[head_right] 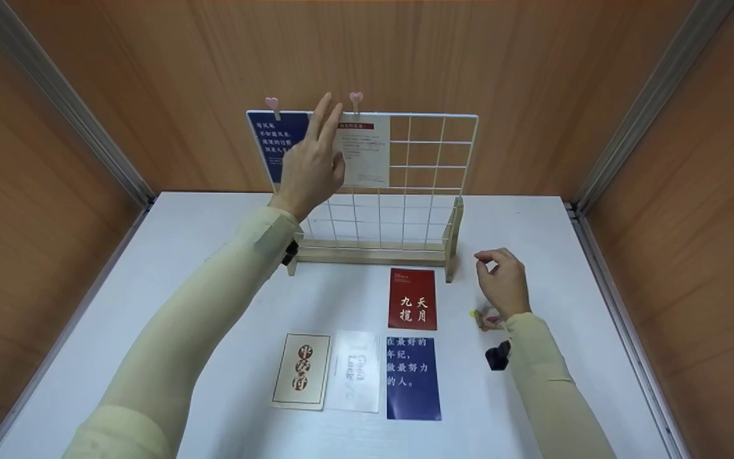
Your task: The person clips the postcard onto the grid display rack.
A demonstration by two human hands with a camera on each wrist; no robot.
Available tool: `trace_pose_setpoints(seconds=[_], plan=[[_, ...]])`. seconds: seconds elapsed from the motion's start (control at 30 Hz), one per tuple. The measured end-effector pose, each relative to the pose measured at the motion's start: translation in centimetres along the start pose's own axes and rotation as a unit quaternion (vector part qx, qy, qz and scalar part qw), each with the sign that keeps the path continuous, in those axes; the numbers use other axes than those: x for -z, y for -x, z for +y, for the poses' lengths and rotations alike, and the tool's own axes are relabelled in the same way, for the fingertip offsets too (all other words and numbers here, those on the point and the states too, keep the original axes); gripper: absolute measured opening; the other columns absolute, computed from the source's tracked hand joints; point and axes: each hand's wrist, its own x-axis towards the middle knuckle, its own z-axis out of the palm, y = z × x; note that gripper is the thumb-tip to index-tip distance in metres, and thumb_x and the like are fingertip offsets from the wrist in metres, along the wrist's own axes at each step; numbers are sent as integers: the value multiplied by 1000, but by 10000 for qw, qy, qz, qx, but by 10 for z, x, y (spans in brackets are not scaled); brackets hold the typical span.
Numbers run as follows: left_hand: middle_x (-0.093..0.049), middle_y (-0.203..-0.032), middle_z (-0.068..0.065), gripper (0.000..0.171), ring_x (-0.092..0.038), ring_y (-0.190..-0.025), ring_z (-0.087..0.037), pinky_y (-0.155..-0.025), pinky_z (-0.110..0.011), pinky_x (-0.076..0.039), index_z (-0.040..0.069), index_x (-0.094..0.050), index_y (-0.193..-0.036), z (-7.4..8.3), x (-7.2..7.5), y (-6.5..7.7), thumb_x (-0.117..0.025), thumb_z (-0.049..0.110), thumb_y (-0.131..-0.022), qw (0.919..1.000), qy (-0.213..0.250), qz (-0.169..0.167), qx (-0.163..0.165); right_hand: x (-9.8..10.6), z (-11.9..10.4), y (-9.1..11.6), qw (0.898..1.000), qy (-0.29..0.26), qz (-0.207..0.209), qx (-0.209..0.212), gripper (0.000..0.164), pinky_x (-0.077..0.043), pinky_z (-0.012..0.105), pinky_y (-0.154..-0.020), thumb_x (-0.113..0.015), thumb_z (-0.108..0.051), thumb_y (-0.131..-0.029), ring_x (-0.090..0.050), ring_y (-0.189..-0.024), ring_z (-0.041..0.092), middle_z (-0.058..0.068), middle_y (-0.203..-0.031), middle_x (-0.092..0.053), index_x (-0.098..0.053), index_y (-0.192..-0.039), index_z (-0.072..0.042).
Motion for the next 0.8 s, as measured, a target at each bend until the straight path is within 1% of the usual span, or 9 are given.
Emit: trace_pose_setpoints(seconds=[0.1,0.17,0.23,0.3,0.37,0.47,0.57,0.7,0.8], plan=[[-18,-161,-15,60,-56,-74,-13,-62,-17,-49,12,-30,-155,0,0,1,-45,7,-98,9999,-20,138,-45,2,5,3,9995,23,-285,-123,16,-48,18,-50,-62,1,-94,-59,-56,9,19,-102,-63,-69,-107,7],[-20,-159,-16,59,-58,-84,-15,-64,-18,-51,13,-32,-154,0,-1,3,-46,8,-98,9996,-48,275,-94,4,9,6,9984,121,-502,-237,19,-49,19,-51,-61,-1,-95,-61,-59,10,21,-106,-62,-68,-110,7],[-22,-156,-17,57,-59,-89,-17,-64,-19,-52,13,-33,-153,1,-3,5,-46,9,-98,9990,-98,404,-188,7,12,9,9968,288,-651,-351,21,-49,21,-52,-61,-3,-95,-62,-62,12,22,-108,-62,-67,-113,6],[-25,-154,-17,56,-58,-90,-18,-63,-19,-51,13,-34,-152,1,-4,9,-47,10,-97,9982,-104,518,-284,9,15,12,9951,466,-756,-430,22,-49,21,-53,-62,-2,-95,-63,-67,16,23,-110,-62,-66,-115,7],[-28,-151,-18,56,-58,-87,-19,-59,-20,-51,12,-36,-150,0,-7,14,-49,10,-96,9974,-124,589,-400,10,17,16,9929,661,-847,-509,24,-48,22,-55,-62,-1,-94,-62,-73,21,24,-110,-61,-65,-115,8],[-31,-150,-17,54,-59,-88,-19,-59,-20,-52,12,-39,-147,-2,-10,24,-53,11,-95,9969,-246,548,-504,9,19,20,9890,804,-1073,-625,26,-48,23,-60,-62,-1,-93,-61,-81,27,26,-109,-61,-64,-116,10],[-34,-149,-16,53,-61,-90,-20,-62,-21,-54,12,-43,-145,-4,-12,35,-58,13,-94,9967,-357,451,-574,7,19,22,9833,926,-1371,-761,28,-47,27,-64,-62,-3,-92,-58,-85,29,26,-108,-61,-63,-117,11],[-39,-146,-16,53,-64,-91,-21,-63,-24,-56,11,-44,-143,-2,-20,47,-62,17,-94,9971,-305,290,-639,5,21,23,9749,1125,-1678,-933,31,-48,39,-72,-64,-6,-93,-57,-88,34,29,-110,-61,-63,-118,13],[-43,-143,-16,53,-65,-91,-22,-62,-26,-56,11,-44,-143,2,-27,54,-62,21,-94,9974,-260,102,-664,5,22,25,9678,1162,-1908,-1162,36,-49,51,-82,-65,-11,-94,-57,-98,42,34,-116,-57,-61,-120,14]])
